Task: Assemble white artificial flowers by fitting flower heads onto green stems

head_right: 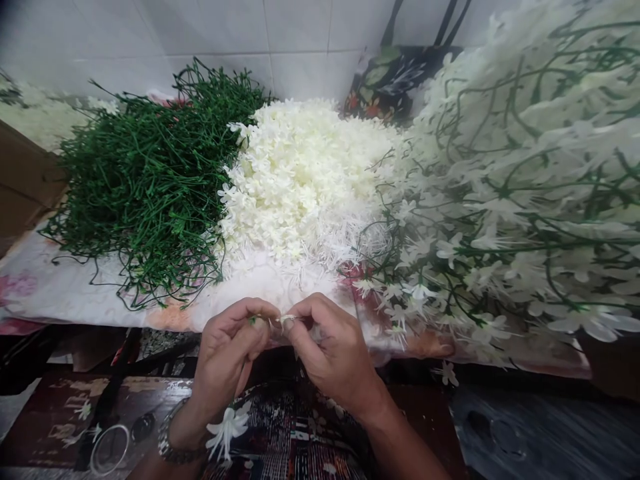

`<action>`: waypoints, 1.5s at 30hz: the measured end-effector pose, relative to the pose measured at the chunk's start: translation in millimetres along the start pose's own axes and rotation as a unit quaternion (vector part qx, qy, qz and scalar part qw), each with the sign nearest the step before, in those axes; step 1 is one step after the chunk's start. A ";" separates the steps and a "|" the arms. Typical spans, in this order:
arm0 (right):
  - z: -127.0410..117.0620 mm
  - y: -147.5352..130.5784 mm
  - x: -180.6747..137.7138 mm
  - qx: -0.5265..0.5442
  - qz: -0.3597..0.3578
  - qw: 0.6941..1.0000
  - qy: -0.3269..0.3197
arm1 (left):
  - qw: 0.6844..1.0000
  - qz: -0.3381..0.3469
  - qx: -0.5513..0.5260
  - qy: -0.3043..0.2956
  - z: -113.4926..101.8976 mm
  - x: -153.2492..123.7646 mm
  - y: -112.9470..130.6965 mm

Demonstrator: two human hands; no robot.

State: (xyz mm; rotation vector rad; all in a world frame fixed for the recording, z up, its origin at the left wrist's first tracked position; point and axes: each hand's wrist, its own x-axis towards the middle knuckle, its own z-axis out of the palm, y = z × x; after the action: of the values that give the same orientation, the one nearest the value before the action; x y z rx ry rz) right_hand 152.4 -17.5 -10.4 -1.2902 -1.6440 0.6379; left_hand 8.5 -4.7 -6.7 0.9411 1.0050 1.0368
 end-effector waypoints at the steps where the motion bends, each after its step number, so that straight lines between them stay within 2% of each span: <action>1: 0.5 1.0 -0.4 0.006 0.010 1.000 0.000 | 1.000 0.004 -0.009 -0.002 -1.8 -0.1 -1.0; 7: -1.7 -0.7 -2.0 0.038 0.029 0.999 0.010 | 0.999 0.022 0.019 0.021 -4.9 1.0 -5.1; 12: -11.0 -15.0 0.0 0.042 -0.022 0.999 0.006 | 0.999 0.035 0.025 -0.001 -4.8 0.7 -4.7; 17: -14.3 -22.6 5.1 -0.002 -0.066 0.998 -0.002 | 0.997 0.063 0.034 -0.028 -5.1 -0.8 -2.8; 27: -14.9 -20.9 4.9 -0.076 -0.119 0.989 -0.031 | 0.974 0.145 0.167 -0.038 -4.4 0.3 3.5; 39: -4.1 -2.1 1.6 -0.065 -0.116 0.991 -0.018 | 0.942 0.202 0.268 -0.027 -1.3 7.3 -0.3; 45: 0.4 1.3 1.8 -0.045 -0.095 0.994 -0.027 | 0.942 0.197 0.272 -0.019 0.4 8.6 -1.2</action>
State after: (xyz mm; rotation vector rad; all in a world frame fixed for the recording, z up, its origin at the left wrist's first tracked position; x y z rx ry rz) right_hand 152.6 -15.4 -11.0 -1.1710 -1.8309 0.4923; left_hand 10.8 3.2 -9.4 1.6635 1.1214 1.0790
